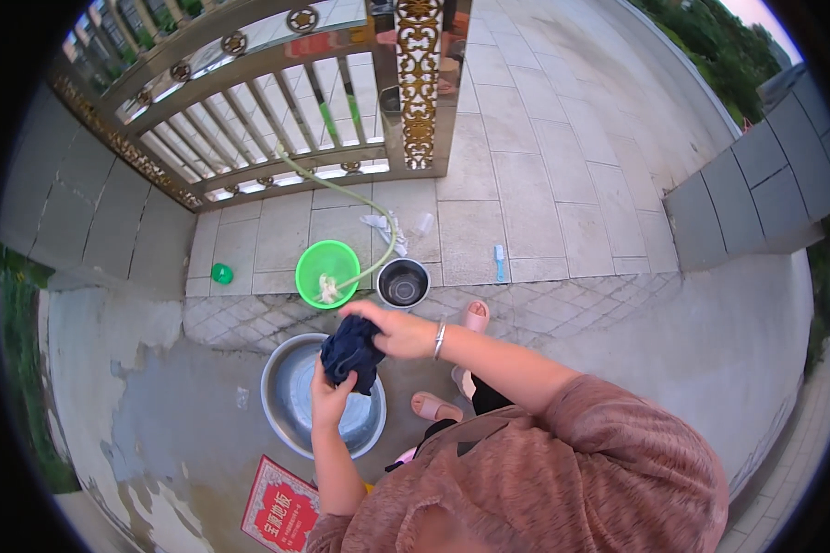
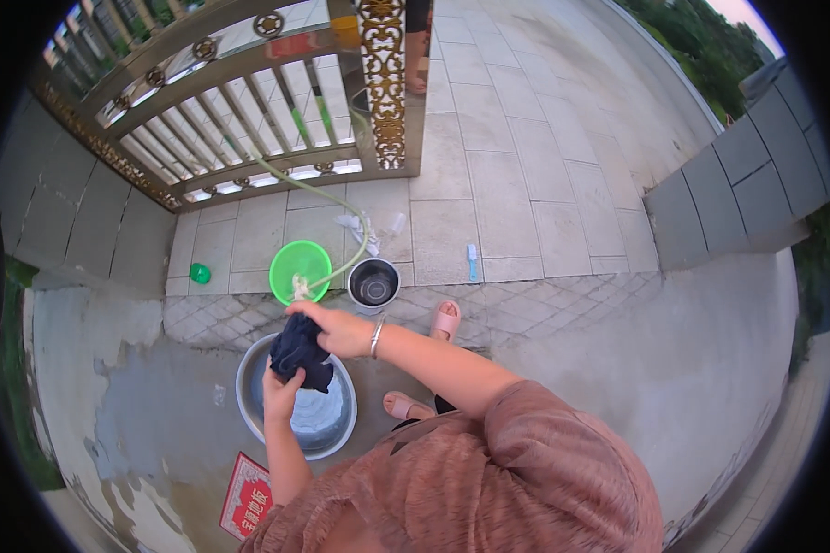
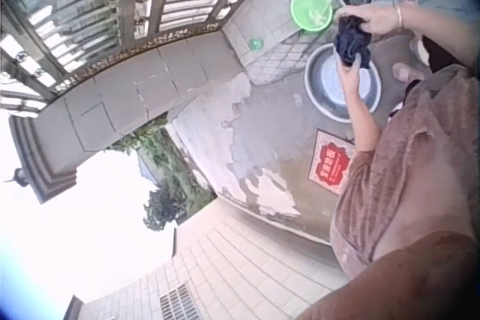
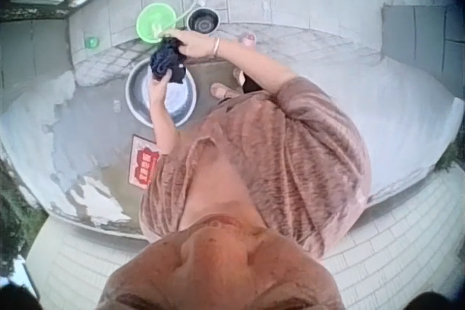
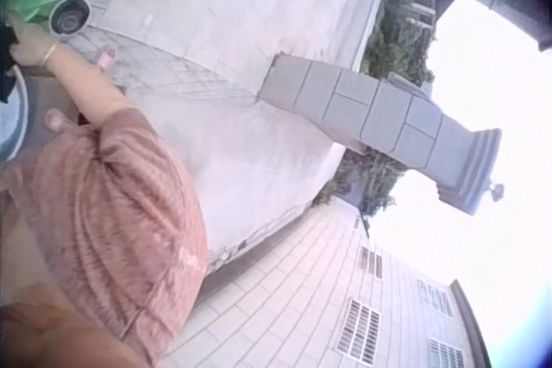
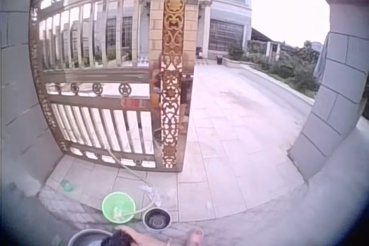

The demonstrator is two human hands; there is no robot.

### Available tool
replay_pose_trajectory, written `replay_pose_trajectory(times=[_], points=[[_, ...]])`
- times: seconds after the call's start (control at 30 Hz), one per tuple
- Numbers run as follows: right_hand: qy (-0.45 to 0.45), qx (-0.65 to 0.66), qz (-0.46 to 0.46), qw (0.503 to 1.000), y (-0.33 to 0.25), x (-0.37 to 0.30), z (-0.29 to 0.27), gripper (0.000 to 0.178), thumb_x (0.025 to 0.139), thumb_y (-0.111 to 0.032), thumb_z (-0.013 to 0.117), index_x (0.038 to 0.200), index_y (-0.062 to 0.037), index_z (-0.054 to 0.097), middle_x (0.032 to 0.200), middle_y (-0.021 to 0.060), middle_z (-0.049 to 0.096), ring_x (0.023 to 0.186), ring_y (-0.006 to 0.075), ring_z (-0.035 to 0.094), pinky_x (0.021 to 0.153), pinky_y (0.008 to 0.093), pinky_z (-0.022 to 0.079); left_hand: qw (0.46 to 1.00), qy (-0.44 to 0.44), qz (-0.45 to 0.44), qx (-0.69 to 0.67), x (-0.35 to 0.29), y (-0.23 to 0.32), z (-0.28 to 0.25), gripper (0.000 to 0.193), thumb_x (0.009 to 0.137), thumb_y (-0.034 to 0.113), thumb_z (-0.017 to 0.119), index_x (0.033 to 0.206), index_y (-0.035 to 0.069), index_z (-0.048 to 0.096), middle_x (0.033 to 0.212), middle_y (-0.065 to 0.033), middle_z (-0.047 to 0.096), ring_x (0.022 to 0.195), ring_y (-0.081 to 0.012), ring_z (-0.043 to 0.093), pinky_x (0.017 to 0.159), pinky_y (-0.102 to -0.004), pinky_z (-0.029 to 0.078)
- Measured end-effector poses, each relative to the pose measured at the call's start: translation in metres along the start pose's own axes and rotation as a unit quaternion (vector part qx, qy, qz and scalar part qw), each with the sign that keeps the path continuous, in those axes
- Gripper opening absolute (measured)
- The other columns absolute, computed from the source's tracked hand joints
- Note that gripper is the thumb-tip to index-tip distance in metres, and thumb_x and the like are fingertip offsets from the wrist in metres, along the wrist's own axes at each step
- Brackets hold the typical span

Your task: The person removes a pair of shorts from a hanger, washes them by hand in a basin of water on a patio, and wrings them out. They then place the shorts back onto a hanger and hang them on a metal gate.

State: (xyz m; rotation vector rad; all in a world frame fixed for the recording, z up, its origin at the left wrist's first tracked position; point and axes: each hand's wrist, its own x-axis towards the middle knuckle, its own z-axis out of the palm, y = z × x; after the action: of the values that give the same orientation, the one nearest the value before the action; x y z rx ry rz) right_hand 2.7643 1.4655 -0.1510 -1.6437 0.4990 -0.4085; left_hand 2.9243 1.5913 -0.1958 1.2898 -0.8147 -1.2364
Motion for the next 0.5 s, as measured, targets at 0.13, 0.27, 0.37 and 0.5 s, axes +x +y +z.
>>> replay_pose_trajectory(times=[0.13,0.27,0.37,0.5], points=[[0.117,-0.013,0.031,0.993,0.017,-0.027,-0.077,0.050,0.070,0.007,0.040,0.117,-0.0093,0.037,0.103,0.0109,0.050,0.101,0.0206,0.048,0.087,0.0290,0.036,0.996,-0.086,-0.006,0.026,0.064,-0.008,0.054,0.051,0.072,-0.007,0.057,0.119,0.001,0.038,0.109,-0.0047,0.049,0.101,-0.0129,0.046,0.089,-0.0259,0.033],[0.282,0.050,0.046,0.957,0.040,-0.037,-0.166,0.027,0.079,-0.007,0.052,0.106,-0.0039,0.048,0.097,0.0054,0.053,0.090,0.0118,0.049,0.080,0.0255,0.040,0.983,-0.178,-0.051,-0.006,0.140,0.010,0.135,0.057,0.070,0.000,0.063,0.120,0.001,0.035,0.111,-0.0063,0.046,0.103,-0.0144,0.044,0.090,-0.0290,0.033],[0.390,0.040,0.036,0.919,0.053,-0.046,-0.249,0.024,0.079,-0.013,0.058,0.099,-0.0029,0.051,0.088,0.0035,0.056,0.082,0.0097,0.051,0.074,0.0237,0.043,0.962,-0.256,-0.027,0.087,0.205,0.023,0.203,0.057,0.069,0.006,0.066,0.118,0.001,0.037,0.112,-0.0068,0.046,0.102,-0.0158,0.045,0.088,-0.0294,0.035],[0.378,0.171,0.033,0.909,0.038,-0.050,-0.336,0.026,0.078,-0.011,0.059,0.101,-0.0039,0.050,0.086,0.0037,0.056,0.076,0.0072,0.053,0.064,0.0211,0.046,0.978,-0.200,-0.055,0.017,0.275,0.008,0.273,0.039,0.078,0.000,0.054,0.115,0.003,0.043,0.110,-0.0030,0.048,0.095,-0.0128,0.049,0.082,-0.0273,0.039]])
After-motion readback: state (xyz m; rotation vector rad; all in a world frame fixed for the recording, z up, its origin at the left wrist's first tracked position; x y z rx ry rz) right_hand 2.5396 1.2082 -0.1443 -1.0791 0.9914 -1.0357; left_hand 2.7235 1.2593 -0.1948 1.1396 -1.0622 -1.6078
